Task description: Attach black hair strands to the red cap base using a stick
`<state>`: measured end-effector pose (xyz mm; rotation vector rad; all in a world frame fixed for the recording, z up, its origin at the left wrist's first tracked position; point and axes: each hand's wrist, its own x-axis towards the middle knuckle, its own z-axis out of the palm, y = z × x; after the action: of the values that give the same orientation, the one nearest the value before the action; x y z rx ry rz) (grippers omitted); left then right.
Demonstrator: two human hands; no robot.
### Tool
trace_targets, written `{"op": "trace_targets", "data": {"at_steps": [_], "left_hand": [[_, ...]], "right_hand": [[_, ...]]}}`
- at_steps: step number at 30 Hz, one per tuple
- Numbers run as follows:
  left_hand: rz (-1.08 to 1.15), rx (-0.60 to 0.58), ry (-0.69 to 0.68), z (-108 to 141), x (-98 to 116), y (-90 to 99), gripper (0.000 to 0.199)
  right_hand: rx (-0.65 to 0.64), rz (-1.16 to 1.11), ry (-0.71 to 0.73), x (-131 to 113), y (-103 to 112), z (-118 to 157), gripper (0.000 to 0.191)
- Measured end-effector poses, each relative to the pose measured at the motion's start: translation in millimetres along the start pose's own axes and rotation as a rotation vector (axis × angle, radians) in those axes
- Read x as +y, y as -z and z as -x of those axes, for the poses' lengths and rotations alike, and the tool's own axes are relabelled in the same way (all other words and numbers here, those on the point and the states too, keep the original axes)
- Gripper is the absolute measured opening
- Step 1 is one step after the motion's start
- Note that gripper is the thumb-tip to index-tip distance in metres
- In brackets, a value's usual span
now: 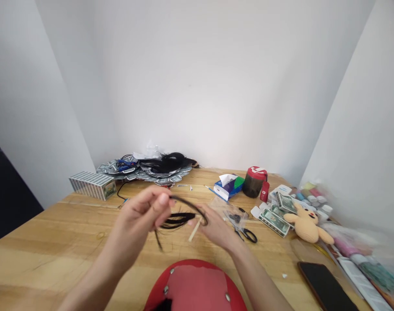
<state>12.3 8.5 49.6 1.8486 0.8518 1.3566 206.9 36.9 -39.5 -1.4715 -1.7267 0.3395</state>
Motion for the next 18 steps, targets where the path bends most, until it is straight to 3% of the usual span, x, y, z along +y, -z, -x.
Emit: {"op": "trace_targets", "data": {"at_steps": [2, 6, 9, 13, 18], "left_hand": [[-0.213, 0.081, 0.062, -7.8, -1.5, 15.3, 0.025], [-0.447, 0.015, 0.135, -14.8, -9.3, 23.1, 0.028], [-0.549, -0.055, 0.153, -12.6, -16.6, 11.5, 0.027], [-0.687, -0.077, 0.16, -11.0, -22.4, 1.8, 0.026], [-0.884, 0.07, 0.22, -17.2, -23.4, 14.8, 0.028]], "right_hand": [[0.017, 0.122, -0.113, 14.1, 24.1, -11.6, 0.019], [0.185, 0.294, -0.216, 13.4, 72.2, -16.4, 0.016], [0.266, 0.288, -0.102, -15.1, 89.2, -6.2, 0.017], [0.349, 0.274, 0.146, -50.0, 91.5, 10.4, 0.016], [0.699, 0.33, 0.198, -48.5, 114.2, 19.8, 0.024]]}}
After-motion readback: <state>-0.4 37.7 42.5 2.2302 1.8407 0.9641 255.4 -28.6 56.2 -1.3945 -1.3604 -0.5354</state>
